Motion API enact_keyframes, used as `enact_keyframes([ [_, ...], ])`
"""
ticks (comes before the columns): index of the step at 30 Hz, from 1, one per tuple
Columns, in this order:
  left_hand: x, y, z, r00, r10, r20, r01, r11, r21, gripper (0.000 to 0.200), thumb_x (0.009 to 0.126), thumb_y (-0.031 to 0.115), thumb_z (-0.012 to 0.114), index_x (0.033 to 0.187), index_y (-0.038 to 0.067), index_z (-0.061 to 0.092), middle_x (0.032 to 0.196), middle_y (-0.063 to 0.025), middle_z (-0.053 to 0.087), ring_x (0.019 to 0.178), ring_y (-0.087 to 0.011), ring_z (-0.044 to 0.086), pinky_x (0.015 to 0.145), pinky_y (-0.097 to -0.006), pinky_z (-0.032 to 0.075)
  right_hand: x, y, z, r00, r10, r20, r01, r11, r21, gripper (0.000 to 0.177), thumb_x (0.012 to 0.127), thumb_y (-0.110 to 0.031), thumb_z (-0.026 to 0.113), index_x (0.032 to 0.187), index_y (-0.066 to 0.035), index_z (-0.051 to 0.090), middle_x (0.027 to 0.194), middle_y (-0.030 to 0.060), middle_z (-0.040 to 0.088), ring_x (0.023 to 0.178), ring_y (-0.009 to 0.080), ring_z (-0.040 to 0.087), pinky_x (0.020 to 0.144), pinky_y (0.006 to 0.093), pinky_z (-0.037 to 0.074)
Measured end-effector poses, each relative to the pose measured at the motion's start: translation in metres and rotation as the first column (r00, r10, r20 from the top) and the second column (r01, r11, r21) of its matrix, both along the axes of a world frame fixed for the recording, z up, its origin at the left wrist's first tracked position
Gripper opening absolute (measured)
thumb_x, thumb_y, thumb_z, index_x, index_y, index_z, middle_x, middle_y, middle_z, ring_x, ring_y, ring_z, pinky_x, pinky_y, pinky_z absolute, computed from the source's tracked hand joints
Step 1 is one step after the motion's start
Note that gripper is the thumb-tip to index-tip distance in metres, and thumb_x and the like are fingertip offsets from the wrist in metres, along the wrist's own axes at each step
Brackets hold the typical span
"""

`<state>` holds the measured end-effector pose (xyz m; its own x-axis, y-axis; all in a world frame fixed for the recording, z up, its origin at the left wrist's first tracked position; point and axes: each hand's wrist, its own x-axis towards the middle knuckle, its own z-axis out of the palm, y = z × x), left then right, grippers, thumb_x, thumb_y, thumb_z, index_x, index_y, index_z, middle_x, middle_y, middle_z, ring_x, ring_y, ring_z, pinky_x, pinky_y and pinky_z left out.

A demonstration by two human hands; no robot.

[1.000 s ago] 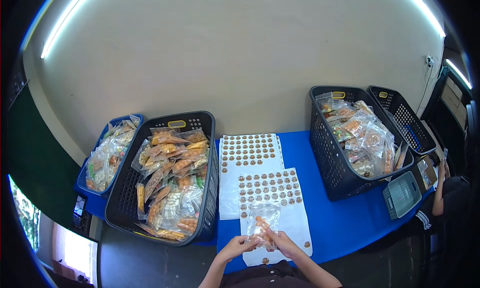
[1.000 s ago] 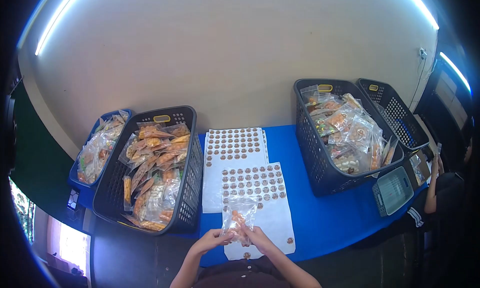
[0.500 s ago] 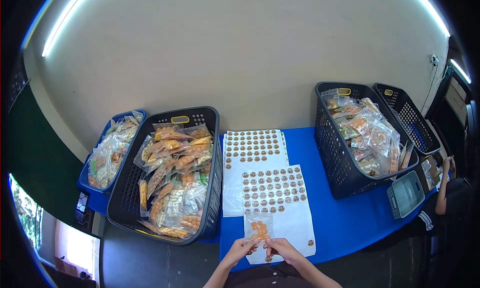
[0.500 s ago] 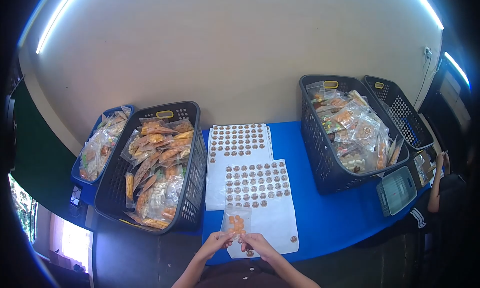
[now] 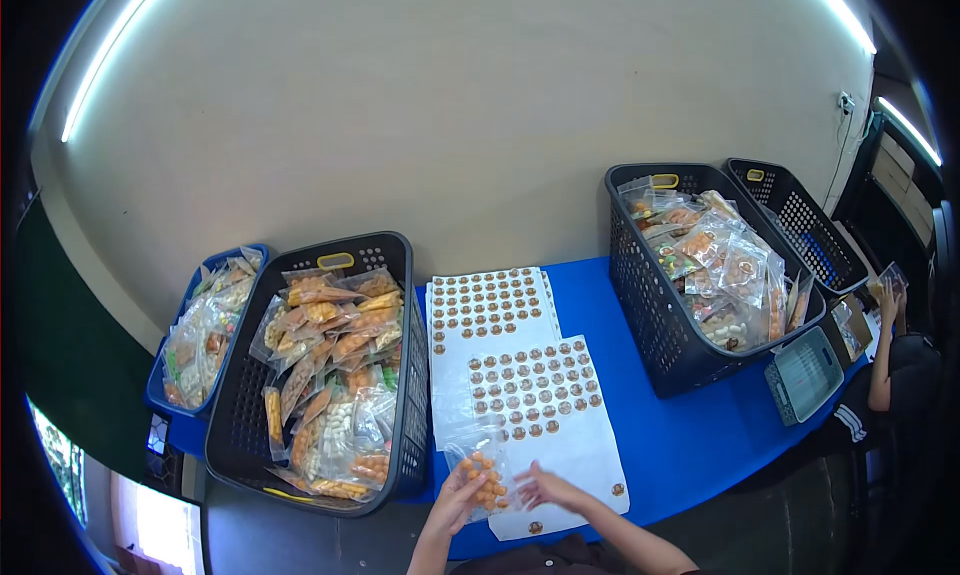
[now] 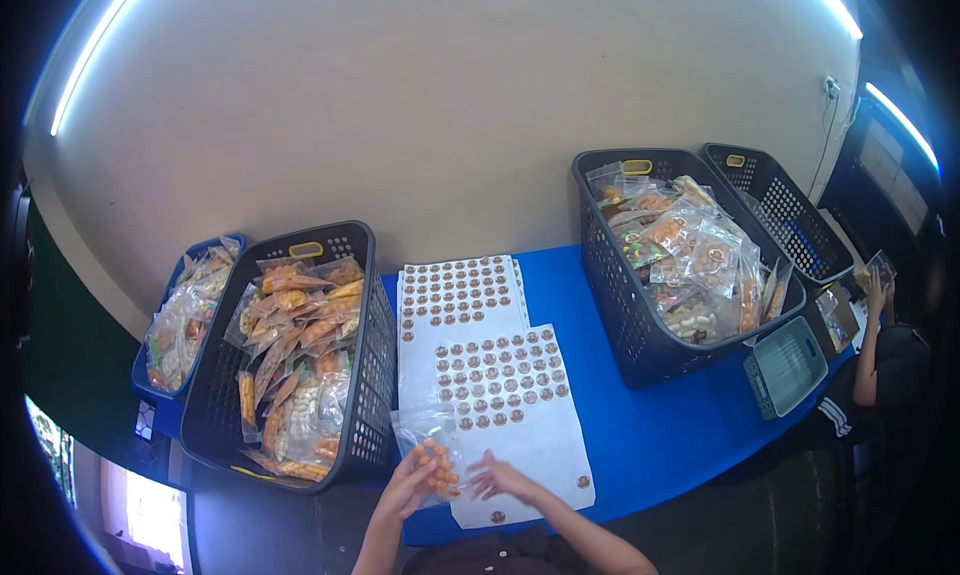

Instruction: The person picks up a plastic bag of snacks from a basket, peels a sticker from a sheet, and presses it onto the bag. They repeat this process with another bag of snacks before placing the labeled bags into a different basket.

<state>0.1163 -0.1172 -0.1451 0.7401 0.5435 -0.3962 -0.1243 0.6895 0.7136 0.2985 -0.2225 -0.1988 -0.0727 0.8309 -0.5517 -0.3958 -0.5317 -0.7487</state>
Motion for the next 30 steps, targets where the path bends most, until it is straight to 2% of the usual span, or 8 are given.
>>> enact_keyframes([
  [1,-0.002,0.0,-0.007,0.999,0.04,0.03,-0.04,0.999,-0.015,0.035,0.087,0.007,0.051,0.119,0.005,0.039,0.108,-0.0096,0.052,0.096,-0.0194,0.056,0.08,-0.0331,0.049,0.012,0.008,-0.015,0.99,-0.13,-0.045,0.129,0.991,-0.031,0.047,0.092,-0.039,0.038,0.121,-0.002,0.042,0.099,0.0152,0.06,0.08,0.0201,0.059,0.069,0.0303,0.046],
  [3,0.0,0.0,-0.007,0.993,0.096,0.061,-0.094,0.995,-0.04,0.034,0.087,0.006,0.05,0.119,0.005,0.038,0.108,-0.0096,0.051,0.096,-0.0194,0.056,0.08,-0.0343,0.05,0.039,0.026,-0.097,0.682,-0.187,0.707,0.166,0.981,0.099,0.053,0.088,-0.037,0.047,0.127,-0.003,0.033,0.112,0.0183,0.051,0.096,0.0276,0.052,0.079,0.0384,0.043],
  [4,-0.001,-0.003,0.0,0.992,0.11,0.062,-0.107,0.993,-0.047,0.034,0.087,0.006,0.049,0.119,0.005,0.038,0.108,-0.0096,0.051,0.096,-0.0195,0.056,0.08,-0.0346,0.05,0.048,0.031,-0.106,0.541,-0.157,0.826,0.17,0.983,0.076,0.054,0.085,-0.034,0.051,0.126,-0.003,0.034,0.112,0.0176,0.049,0.099,0.0282,0.049,0.081,0.0397,0.042],
  [6,-0.002,-0.007,0.011,0.993,0.109,0.042,-0.107,0.993,-0.056,0.034,0.087,0.005,0.049,0.12,0.005,0.038,0.108,-0.0098,0.052,0.097,-0.0197,0.055,0.08,-0.0348,0.05,0.061,0.037,-0.109,0.209,-0.072,0.975,0.189,0.981,0.032,0.057,0.079,-0.029,0.06,0.125,-0.004,0.036,0.111,0.0163,0.045,0.104,0.0296,0.043,0.084,0.0423,0.039],
  [11,-0.013,-0.01,0.01,0.995,0.082,-0.064,-0.082,0.997,0.012,0.037,0.087,0.006,0.049,0.121,0.004,0.036,0.11,-0.0124,0.053,0.1,-0.021,0.055,0.083,-0.0342,0.049,0.058,0.041,-0.115,0.068,-0.088,0.994,0.149,0.986,0.077,0.055,0.069,-0.015,0.068,0.119,-0.009,0.044,0.105,0.0115,0.042,0.098,0.0282,0.043,0.08,0.0423,0.038],
  [18,-0.016,-0.016,0.021,0.982,0.095,-0.163,-0.077,0.991,0.109,0.039,0.086,0.006,0.05,0.122,0.001,0.035,0.109,-0.0131,0.054,0.097,-0.02,0.057,0.082,-0.0326,0.049,0.047,0.042,-0.106,0.088,-0.142,0.986,0.255,0.96,0.115,0.042,0.07,-0.012,0.066,0.11,-0.012,0.051,0.102,0.0111,0.042,0.095,0.0277,0.045,0.078,0.0425,0.037],
  [23,-0.002,-0.021,0.018,0.988,0.131,-0.082,-0.116,0.979,0.17,0.036,0.087,0.004,0.048,0.121,0.003,0.035,0.106,-0.0145,0.052,0.087,-0.0243,0.06,0.072,-0.0395,0.054,0.045,0.025,-0.125,-0.079,-0.185,0.98,0.023,0.982,0.187,0.036,0.073,-0.013,0.06,0.108,-0.009,0.055,0.109,0.0167,0.043,0.097,0.0316,0.044,0.078,0.0449,0.037],
  [30,0.027,-0.031,0.033,0.986,0.166,-0.015,-0.162,0.975,0.15,0.035,0.088,0.007,0.046,0.121,0.003,0.035,0.108,-0.0143,0.051,0.088,-0.0245,0.059,0.073,-0.04,0.053,0.037,-0.01,-0.113,0.191,-0.205,0.96,-0.141,0.962,0.234,0.03,0.072,-0.009,0.06,0.102,-0.007,0.059,0.121,0.0254,0.041,0.108,0.0356,0.043,0.087,0.0465,0.038],
])
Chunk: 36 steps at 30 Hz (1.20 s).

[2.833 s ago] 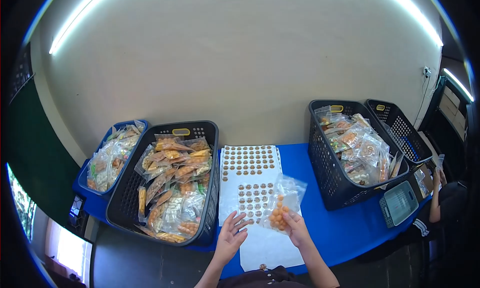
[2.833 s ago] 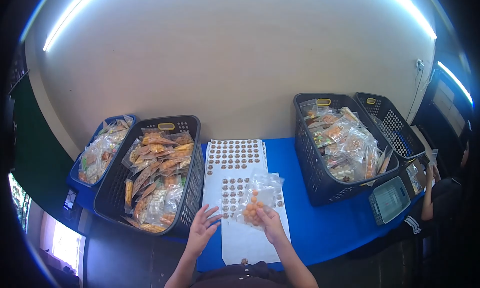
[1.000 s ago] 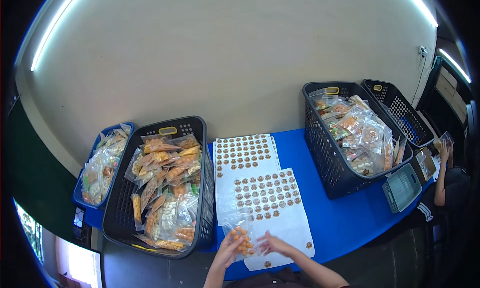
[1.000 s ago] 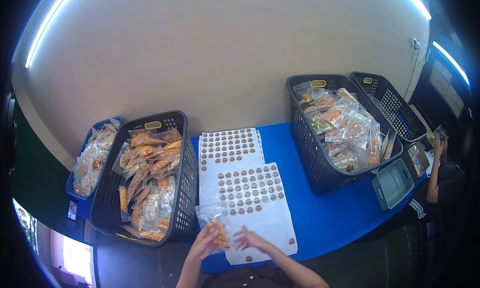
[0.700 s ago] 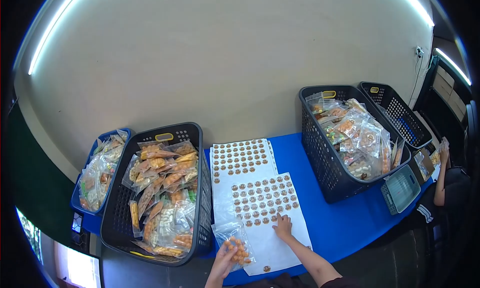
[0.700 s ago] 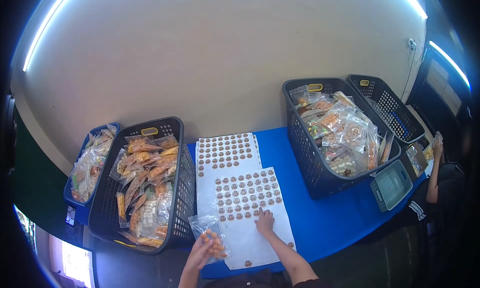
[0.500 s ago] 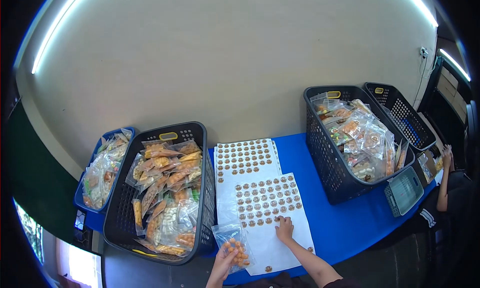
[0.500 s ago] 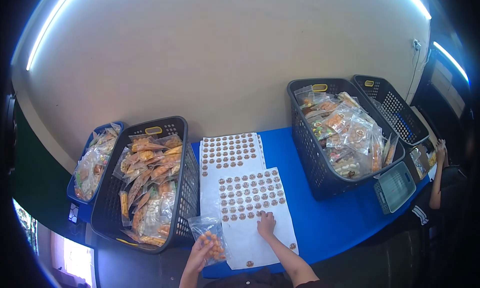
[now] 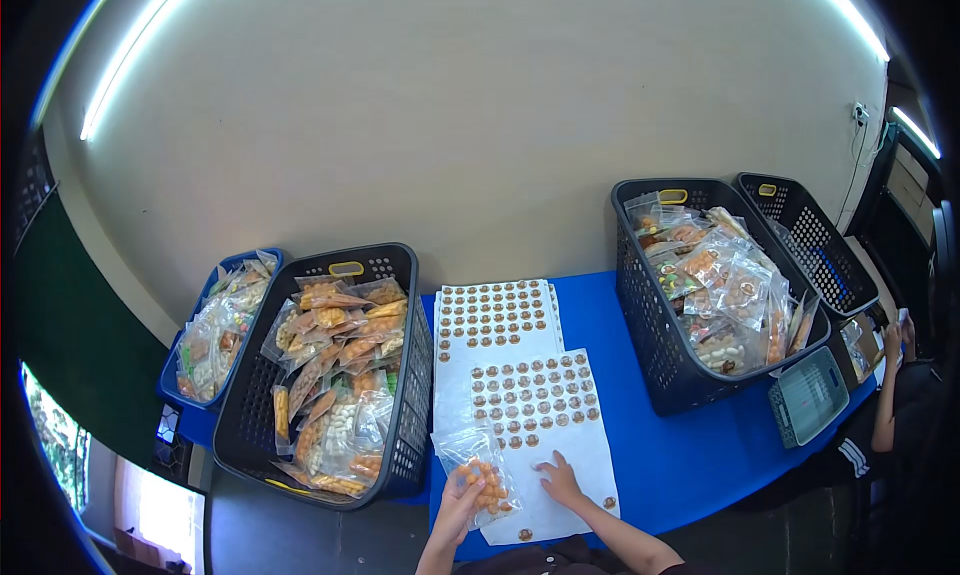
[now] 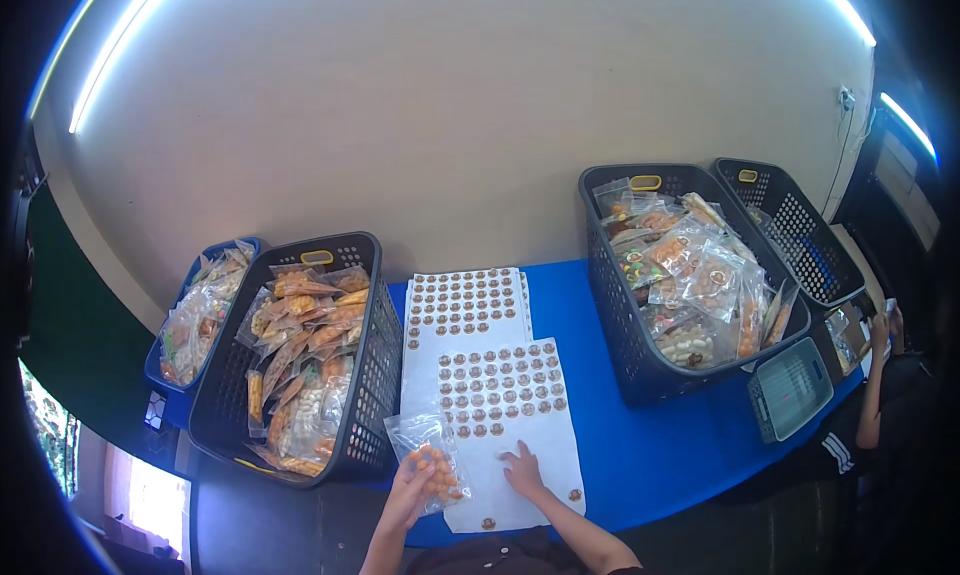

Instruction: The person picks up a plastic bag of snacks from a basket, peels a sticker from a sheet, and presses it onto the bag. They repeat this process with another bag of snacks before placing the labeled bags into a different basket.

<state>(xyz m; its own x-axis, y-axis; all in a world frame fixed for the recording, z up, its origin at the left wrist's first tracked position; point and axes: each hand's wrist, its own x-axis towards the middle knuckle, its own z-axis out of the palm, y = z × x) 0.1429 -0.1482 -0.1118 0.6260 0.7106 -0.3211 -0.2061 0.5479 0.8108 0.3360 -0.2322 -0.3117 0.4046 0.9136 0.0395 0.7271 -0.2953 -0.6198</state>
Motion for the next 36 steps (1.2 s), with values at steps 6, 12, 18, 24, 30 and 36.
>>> enact_keyframes([
  [6,0.031,-0.003,0.016,0.998,-0.059,-0.032,0.06,0.998,0.009,0.033,0.09,0.017,0.046,0.119,0.003,0.038,0.108,-0.0121,0.054,0.091,-0.0229,0.059,0.075,-0.0361,0.052,0.013,-0.016,0.112,0.827,-0.121,-0.55,0.317,0.907,0.277,0.02,0.075,-0.006,0.063,0.094,-0.005,0.06,0.101,0.0137,0.055,0.082,0.0169,0.058,0.072,0.029,0.045],
  [12,0.067,-0.012,0.017,0.992,-0.076,-0.101,0.093,0.98,0.173,0.037,0.092,0.024,0.044,0.118,-0.002,0.042,0.108,-0.0113,0.056,0.09,-0.0196,0.06,0.076,-0.03,0.05,0.044,-0.026,0.256,0.439,0.24,-0.866,0.34,0.848,0.407,0.014,0.079,-0.001,0.06,0.093,0.001,0.059,0.075,0.0023,0.058,0.068,0.0066,0.052,0.062,0.0192,0.042],
  [18,0.079,-0.031,0.049,0.992,-0.107,-0.06,0.12,0.951,0.286,0.037,0.093,0.027,0.041,0.113,-0.003,0.049,0.106,-0.0078,0.056,0.096,-0.0136,0.054,0.081,-0.0249,0.044,0.027,-0.038,0.279,0.664,0.206,-0.719,0.15,0.905,0.398,0.029,0.074,0.0,0.064,0.102,0.002,0.055,0.078,0.0042,0.061,0.067,0.0046,0.052,0.062,0.0181,0.042],
  [24,0.079,-0.044,0.047,0.996,-0.083,-0.027,0.087,0.958,0.273,0.035,0.094,0.025,0.04,0.112,-0.003,0.049,0.105,-0.0094,0.057,0.094,-0.0143,0.056,0.082,-0.0254,0.046,0.026,-0.046,0.277,0.751,0.18,-0.635,0.136,0.899,0.416,0.033,0.073,-0.006,0.066,0.103,-0.001,0.053,0.075,0.004,0.064,0.059,0.0036,0.05,0.059,0.019,0.041],
  [30,0.086,-0.054,0.055,0.993,-0.121,-0.016,0.12,0.944,0.308,0.035,0.094,0.024,0.04,0.112,-0.004,0.049,0.105,-0.0101,0.057,0.092,-0.0145,0.057,0.081,-0.0257,0.047,0.034,-0.056,0.285,0.799,0.151,-0.583,0.105,0.918,0.382,0.036,0.071,-0.004,0.068,0.102,0.001,0.05,0.074,0.0049,0.063,0.062,0.0033,0.051,0.059,0.0175,0.041],
  [36,0.089,-0.06,0.054,0.995,-0.089,-0.053,0.101,0.938,0.331,0.034,0.091,0.018,0.046,0.115,-0.005,0.045,0.106,-0.0109,0.057,0.093,-0.0155,0.057,0.08,-0.0255,0.046,0.039,-0.06,0.29,0.808,0.172,-0.564,0.08,0.916,0.394,0.036,0.071,-0.004,0.068,0.102,0.001,0.05,0.073,0.0051,0.063,0.06,0.0031,0.05,0.058,0.0176,0.04],
])
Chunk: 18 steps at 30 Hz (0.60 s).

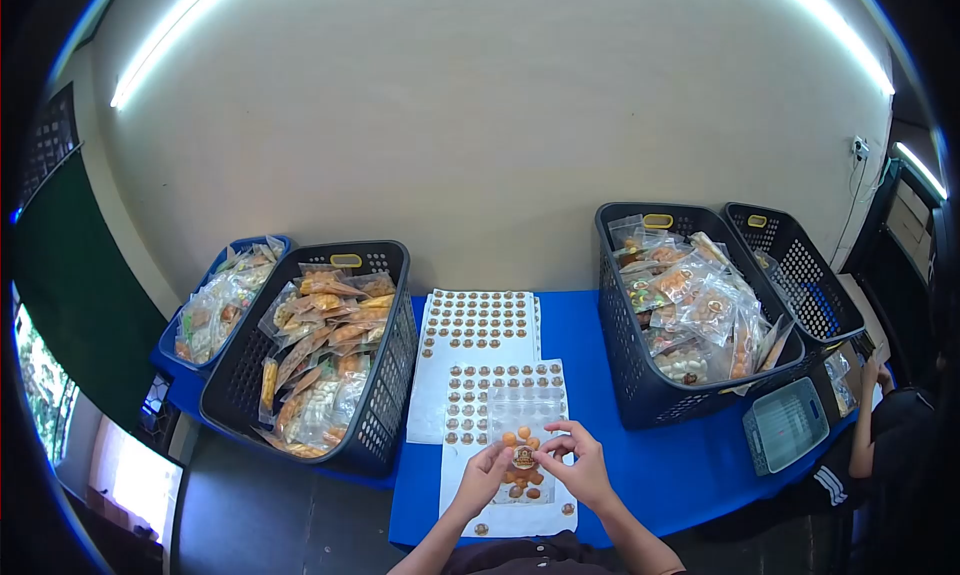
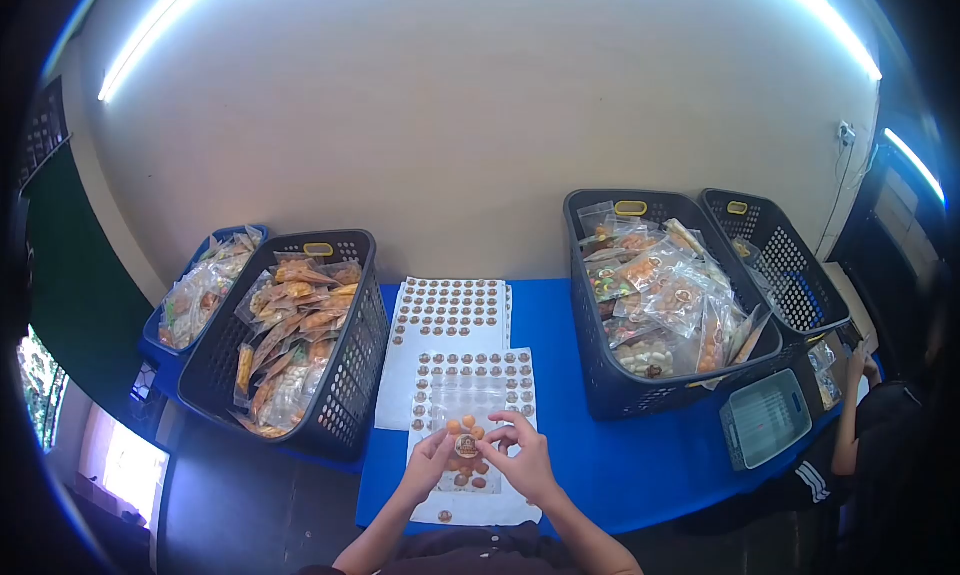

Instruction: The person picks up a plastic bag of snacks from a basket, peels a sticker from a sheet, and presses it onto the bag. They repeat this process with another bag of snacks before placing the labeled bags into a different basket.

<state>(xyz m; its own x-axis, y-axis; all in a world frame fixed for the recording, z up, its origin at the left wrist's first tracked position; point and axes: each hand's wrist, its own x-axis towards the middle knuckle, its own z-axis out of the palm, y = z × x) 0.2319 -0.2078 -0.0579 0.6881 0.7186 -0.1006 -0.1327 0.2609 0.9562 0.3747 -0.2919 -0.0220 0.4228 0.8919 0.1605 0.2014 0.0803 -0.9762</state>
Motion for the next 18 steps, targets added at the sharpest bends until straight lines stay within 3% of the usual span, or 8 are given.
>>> enact_keyframes([
  [3,-0.002,-0.007,0.012,0.993,-0.051,0.108,0.051,0.999,0.004,0.038,0.086,0.01,0.053,0.118,-0.006,0.042,0.106,-0.0118,0.056,0.094,-0.0164,0.057,0.079,-0.0258,0.047,-0.001,-0.001,0.001,1.0,0.008,0.007,-0.008,1.0,0.003,0.035,0.071,-0.004,0.068,0.101,0.001,0.049,0.073,0.0051,0.063,0.059,0.0029,0.049,0.057,0.0176,0.039],
  [6,-0.005,-0.003,0.001,0.993,-0.086,0.086,0.082,0.996,0.047,0.043,0.083,0.006,0.058,0.12,-0.006,0.039,0.107,-0.0122,0.056,0.094,-0.0168,0.057,0.079,-0.0262,0.047,-0.001,0.001,-0.005,1.0,0.002,0.028,-0.003,1.0,0.025,0.034,0.071,-0.006,0.067,0.101,0.0,0.05,0.072,0.0043,0.064,0.055,0.0029,0.048,0.054,0.0186,0.039],
  [16,0.006,0.002,-0.012,0.994,-0.049,0.094,0.049,0.999,-0.001,0.043,0.083,0.006,0.057,0.119,-0.007,0.04,0.108,-0.0126,0.056,0.095,-0.0164,0.057,0.08,-0.0269,0.048,-0.002,0.006,-0.011,0.982,-0.125,0.145,0.119,0.992,0.048,0.032,0.071,-0.002,0.066,0.098,0.0,0.049,0.069,0.004,0.061,0.056,0.0041,0.049,0.053,0.0191,0.039],
  [18,0.008,0.001,-0.008,0.994,-0.016,0.109,0.021,0.999,-0.045,0.041,0.083,0.007,0.057,0.119,-0.007,0.04,0.107,-0.0124,0.056,0.095,-0.0163,0.057,0.081,-0.0273,0.048,-0.004,0.009,-0.019,0.963,-0.208,0.173,0.193,0.976,0.1,0.033,0.071,-0.002,0.066,0.099,0.0,0.048,0.075,0.0046,0.06,0.059,0.0047,0.049,0.055,0.0195,0.04],
])
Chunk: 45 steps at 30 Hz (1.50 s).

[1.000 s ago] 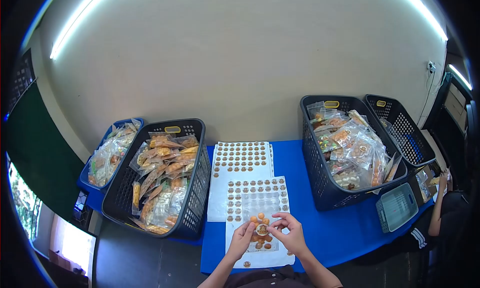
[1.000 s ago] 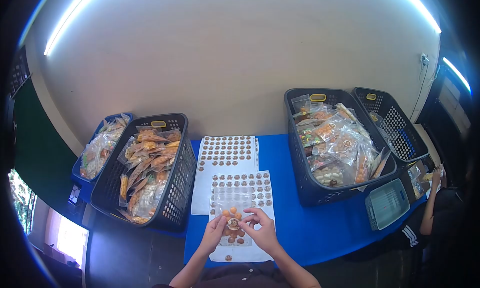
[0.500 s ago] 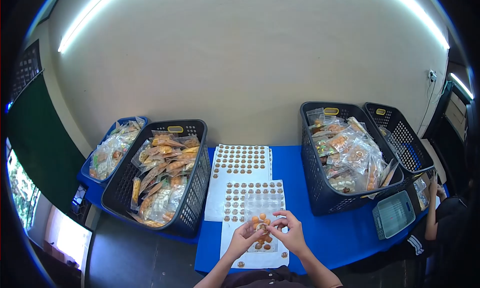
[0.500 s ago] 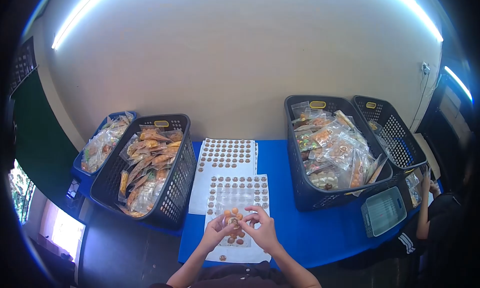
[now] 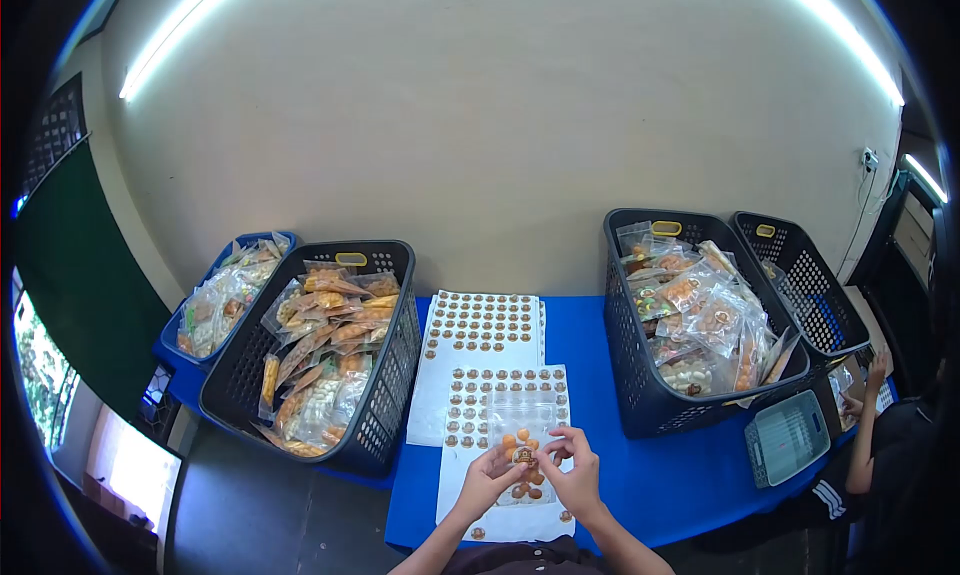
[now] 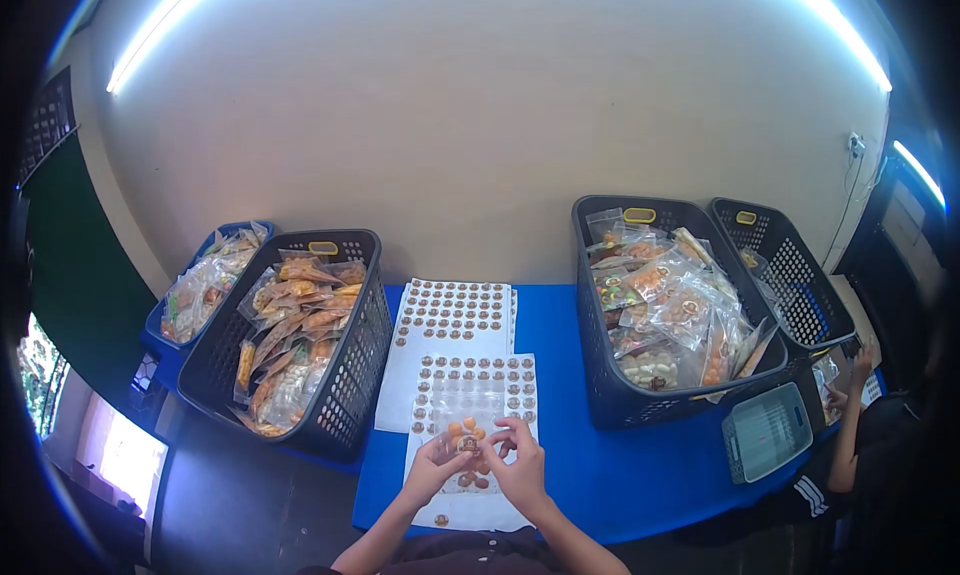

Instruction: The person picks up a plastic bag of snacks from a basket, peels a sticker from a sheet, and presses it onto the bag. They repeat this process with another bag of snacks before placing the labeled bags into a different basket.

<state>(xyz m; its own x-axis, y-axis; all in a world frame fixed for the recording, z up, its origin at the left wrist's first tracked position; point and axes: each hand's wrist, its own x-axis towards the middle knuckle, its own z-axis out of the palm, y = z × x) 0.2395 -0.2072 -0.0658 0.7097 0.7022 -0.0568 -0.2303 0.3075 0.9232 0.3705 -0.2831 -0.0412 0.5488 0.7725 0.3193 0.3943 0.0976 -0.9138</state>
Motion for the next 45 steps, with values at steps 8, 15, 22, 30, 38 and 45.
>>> enact_keyframes([
  [8,0.003,0.006,-0.008,0.998,0.006,-0.065,-0.012,0.996,-0.093,0.039,0.087,0.015,0.054,0.117,-0.007,0.043,0.104,-0.0104,0.056,0.093,-0.0134,0.057,0.079,-0.024,0.048,0.002,0.005,-0.037,0.881,0.169,-0.442,-0.162,0.985,0.052,0.037,0.075,-0.005,0.067,0.105,0.002,0.048,0.09,0.0073,0.056,0.071,0.0073,0.053,0.062,0.0204,0.044],
  [15,0.006,0.004,-0.003,0.996,-0.076,-0.036,0.077,0.997,0.032,0.041,0.088,0.018,0.053,0.12,-0.006,0.042,0.1,-0.0082,0.058,0.086,-0.0097,0.057,0.073,-0.0198,0.046,0.005,0.003,-0.025,0.818,0.103,-0.566,-0.064,0.994,0.087,0.011,0.081,-0.008,0.061,0.084,0.002,0.059,0.071,0.0025,0.058,0.064,0.0055,0.053,0.057,0.0183,0.042],
  [22,0.008,0.007,0.002,0.998,-0.035,-0.055,0.037,0.999,0.028,0.039,0.088,0.015,0.051,0.12,-0.005,0.042,0.101,-0.008,0.059,0.09,-0.0105,0.057,0.077,-0.0205,0.045,0.004,0.007,-0.02,0.849,0.125,-0.514,-0.106,0.992,0.066,0.01,0.08,-0.008,0.062,0.084,0.001,0.06,0.071,0.0015,0.058,0.06,0.0043,0.05,0.054,0.017,0.039],
  [30,0.008,0.001,0.014,0.993,-0.115,-0.014,0.116,0.99,0.08,0.035,0.087,0.012,0.053,0.118,-0.003,0.045,0.103,-0.0091,0.059,0.094,-0.0143,0.057,0.081,-0.026,0.045,0.026,0.005,-0.015,0.532,0.39,-0.752,-0.397,0.899,0.186,0.016,0.078,-0.011,0.065,0.087,0.001,0.059,0.081,0.0063,0.061,0.078,0.0107,0.057,0.071,0.024,0.045],
  [38,0.011,0.002,0.011,0.999,-0.004,-0.031,0.006,0.999,0.036,0.03,0.087,0.016,0.054,0.11,-0.002,0.05,0.096,-0.0093,0.06,0.087,-0.0153,0.059,0.076,-0.0251,0.048,0.017,0.003,-0.013,0.649,0.342,-0.68,-0.387,0.918,0.093,0.018,0.078,-0.013,0.066,0.091,-0.002,0.062,0.082,0.0034,0.062,0.08,0.0081,0.054,0.073,0.0218,0.04],
  [45,0.019,0.009,0.005,0.996,0.081,-0.03,-0.081,0.997,0.009,0.029,0.088,0.02,0.053,0.107,-0.002,0.051,0.091,-0.0087,0.061,0.079,-0.0124,0.06,0.069,-0.0234,0.049,0.016,0.009,-0.02,0.75,0.357,-0.557,-0.332,0.931,0.15,0.015,0.078,-0.006,0.064,0.09,0.001,0.061,0.085,0.0036,0.06,0.081,0.0094,0.056,0.073,0.0217,0.044],
])
